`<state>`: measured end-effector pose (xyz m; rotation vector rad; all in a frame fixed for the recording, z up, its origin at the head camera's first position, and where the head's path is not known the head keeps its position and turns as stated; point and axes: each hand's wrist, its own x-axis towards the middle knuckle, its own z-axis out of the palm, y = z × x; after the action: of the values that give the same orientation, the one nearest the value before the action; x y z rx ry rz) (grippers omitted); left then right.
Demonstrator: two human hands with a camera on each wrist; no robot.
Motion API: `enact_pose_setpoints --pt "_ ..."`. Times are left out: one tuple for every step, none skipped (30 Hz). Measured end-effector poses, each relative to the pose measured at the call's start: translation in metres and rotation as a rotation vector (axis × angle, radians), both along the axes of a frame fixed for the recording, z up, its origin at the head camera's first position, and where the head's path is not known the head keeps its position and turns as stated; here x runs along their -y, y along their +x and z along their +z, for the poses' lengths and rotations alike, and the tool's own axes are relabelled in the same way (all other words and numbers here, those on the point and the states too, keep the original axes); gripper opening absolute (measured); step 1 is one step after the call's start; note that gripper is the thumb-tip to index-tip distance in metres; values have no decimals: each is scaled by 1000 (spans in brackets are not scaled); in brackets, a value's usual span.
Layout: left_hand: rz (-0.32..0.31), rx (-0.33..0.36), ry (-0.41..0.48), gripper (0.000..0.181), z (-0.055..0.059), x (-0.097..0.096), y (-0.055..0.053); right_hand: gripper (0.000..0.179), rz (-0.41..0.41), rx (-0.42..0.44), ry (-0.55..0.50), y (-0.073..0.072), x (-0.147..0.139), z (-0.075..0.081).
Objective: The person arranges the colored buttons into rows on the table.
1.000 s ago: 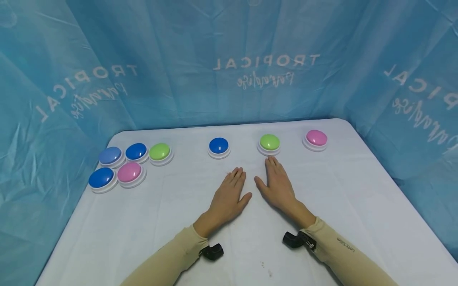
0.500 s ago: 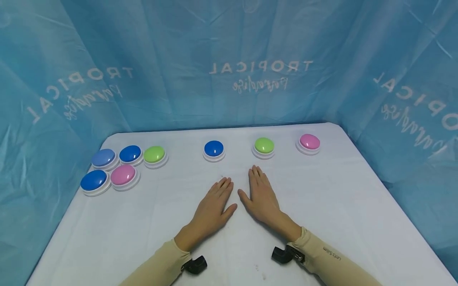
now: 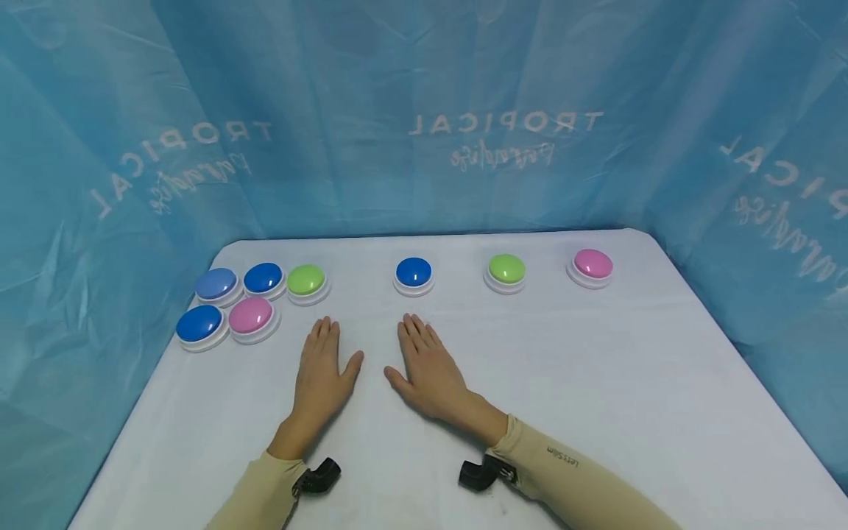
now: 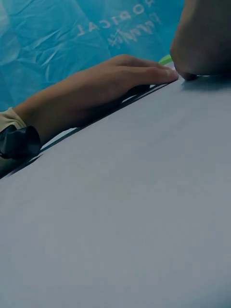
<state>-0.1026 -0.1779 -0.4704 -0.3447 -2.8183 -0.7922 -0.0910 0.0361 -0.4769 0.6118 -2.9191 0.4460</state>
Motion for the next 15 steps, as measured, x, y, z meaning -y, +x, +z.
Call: enact_pose_setpoints --pt "31 11 19 74 2 4 -4 80 15 -4 8 -4 6 1" --pt "61 18 36 75 3 7 -7 80 29 -9 11 -8 13 3" --pt "87 20 59 75 4 10 -10 80 42 -14 11 -12 19 4" --pt "113 28 81 76 5 12 -12 80 54 -15 11 -17 26 5" --pt "138 32 102 78 5 14 -15 80 64 -15 13 -22 32 5" --pt "162 37 131 79 5 15 -17 80 74 -14 12 -27 38 5" --pt "185 45 161 81 5 16 -19 80 81 -15 16 -33 44 5" --pt "206 52 190 82 4 16 -21 80 86 -15 18 -38 49 4" --pt "227 56 223 84 3 16 -24 80 90 -11 22 -44 54 4" --pt "247 60 247 85 2 17 -27 79 90 -7 27 -49 59 4" --pt "266 53 271 86 1 17 -30 79 89 -4 30 -54 64 3" --pt "282 44 292 86 0 18 -34 79 82 -4 31 -59 69 3" --pt "297 32 307 86 0 19 -39 78 75 0 27 -64 74 3" --pt "310 17 319 86 0 20 -44 78 68 3 23 -69 79 3" --pt "322 3 329 85 1 21 -48 79 60 7 22 -75 83 3"
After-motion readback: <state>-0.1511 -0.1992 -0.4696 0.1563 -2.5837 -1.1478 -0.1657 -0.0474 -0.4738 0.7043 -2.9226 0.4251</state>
